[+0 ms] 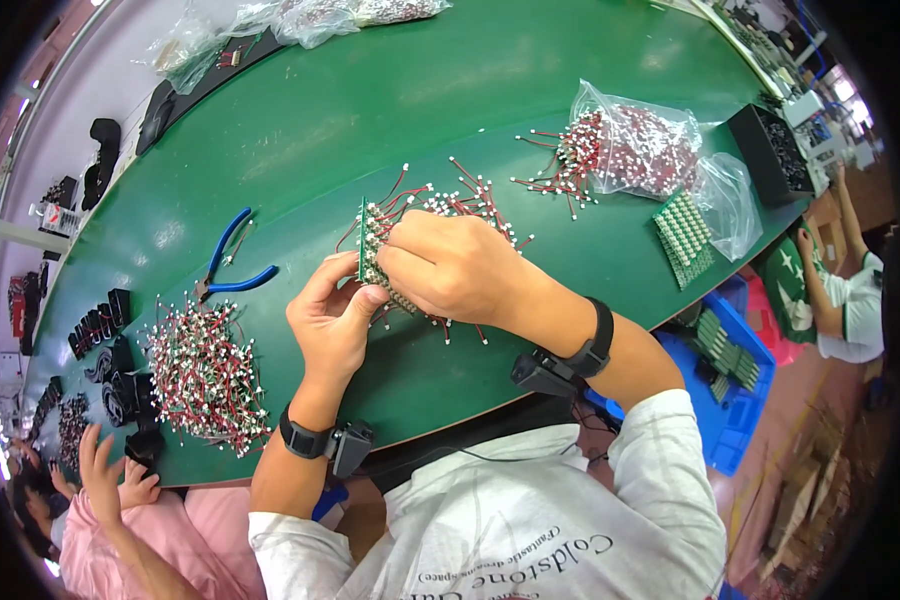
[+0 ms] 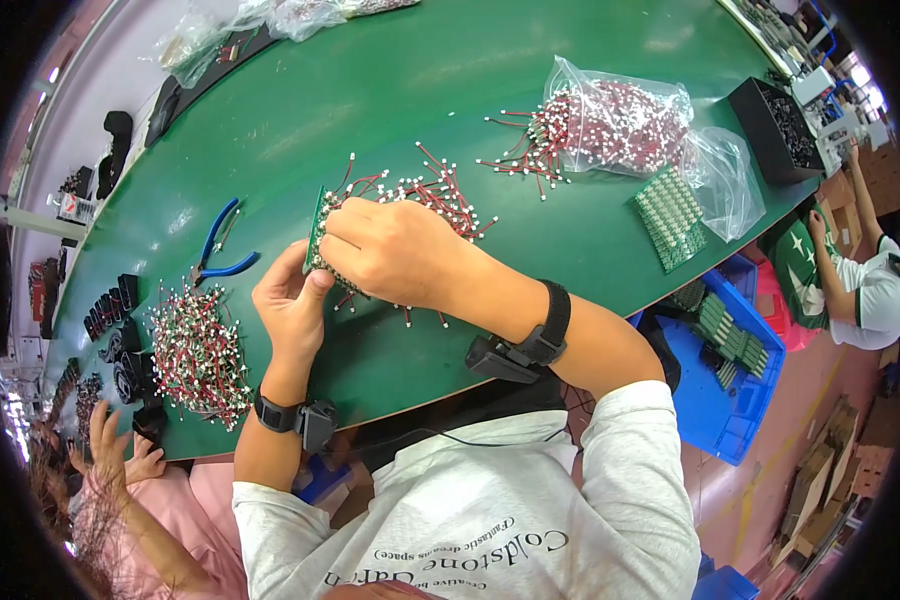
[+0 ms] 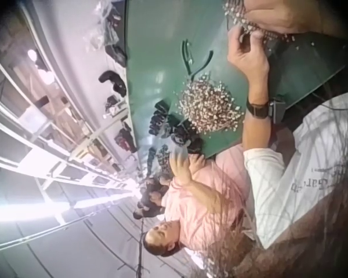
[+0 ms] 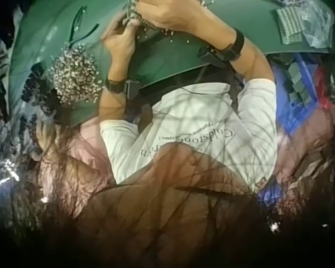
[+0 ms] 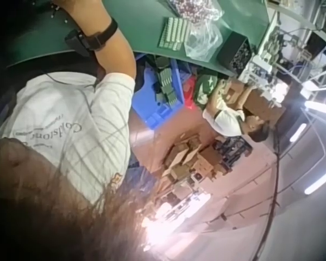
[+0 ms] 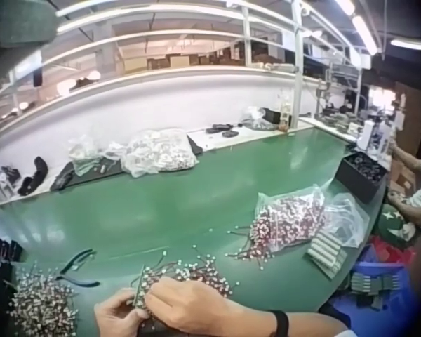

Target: The person inserts wires into a circuit board by hand, places the completed board into a blue bin, and then begins the process again with a new board.

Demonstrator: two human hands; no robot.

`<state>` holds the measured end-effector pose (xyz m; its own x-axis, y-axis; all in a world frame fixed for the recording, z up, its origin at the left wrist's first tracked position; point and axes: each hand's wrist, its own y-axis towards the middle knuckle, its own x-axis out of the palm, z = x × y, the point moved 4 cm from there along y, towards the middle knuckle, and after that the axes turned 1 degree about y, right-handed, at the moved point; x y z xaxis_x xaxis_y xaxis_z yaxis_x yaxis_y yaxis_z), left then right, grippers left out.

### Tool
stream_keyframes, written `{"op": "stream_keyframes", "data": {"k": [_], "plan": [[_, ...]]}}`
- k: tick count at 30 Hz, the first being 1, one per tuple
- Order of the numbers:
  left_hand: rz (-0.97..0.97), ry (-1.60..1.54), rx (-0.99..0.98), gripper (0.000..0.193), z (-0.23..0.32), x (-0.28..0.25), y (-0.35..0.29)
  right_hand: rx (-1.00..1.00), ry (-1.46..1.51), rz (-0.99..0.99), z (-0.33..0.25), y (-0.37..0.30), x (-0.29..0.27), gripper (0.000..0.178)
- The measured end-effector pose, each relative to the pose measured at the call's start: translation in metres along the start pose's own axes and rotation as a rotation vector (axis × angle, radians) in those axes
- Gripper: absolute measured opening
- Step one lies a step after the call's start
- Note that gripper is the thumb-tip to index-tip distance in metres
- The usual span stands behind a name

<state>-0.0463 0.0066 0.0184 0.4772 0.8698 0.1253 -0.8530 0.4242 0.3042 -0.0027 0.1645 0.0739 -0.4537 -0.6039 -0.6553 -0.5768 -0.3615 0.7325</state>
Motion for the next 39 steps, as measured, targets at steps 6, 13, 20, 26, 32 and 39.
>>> {"op": "stream_keyframes", "data": {"k": [6, 13, 20, 26, 32, 39], "plan": [[-0.023, 0.068, 0.072, 0.036, 0.004, -0.003, 0.004, 0.081, 0.198, 0.102, 0.010, 0.001, 0.001, 0.014], [-0.035, 0.388, 0.296, 0.042, 0.016, -0.002, 0.006, 0.166, 0.327, 0.090, 0.011, 0.002, -0.005, 0.011], [-0.062, 0.524, 0.363, 0.041, 0.023, -0.002, 0.010, 0.234, 0.447, 0.028, 0.020, 0.000, 0.000, 0.008], [0.024, 0.455, 0.341, 0.035, 0.018, -0.013, 0.011, 0.398, 0.445, -0.050, 0.038, 0.004, -0.027, 0.010], [0.182, 0.199, 0.185, 0.032, -0.001, -0.037, 0.016, 0.509, 0.378, -0.189, 0.072, -0.037, -0.050, 0.012], [0.191, 0.305, 0.254, 0.035, 0.006, -0.030, 0.017, 0.690, -0.062, -0.258, 0.082, -0.072, -0.066, 0.025]]}}
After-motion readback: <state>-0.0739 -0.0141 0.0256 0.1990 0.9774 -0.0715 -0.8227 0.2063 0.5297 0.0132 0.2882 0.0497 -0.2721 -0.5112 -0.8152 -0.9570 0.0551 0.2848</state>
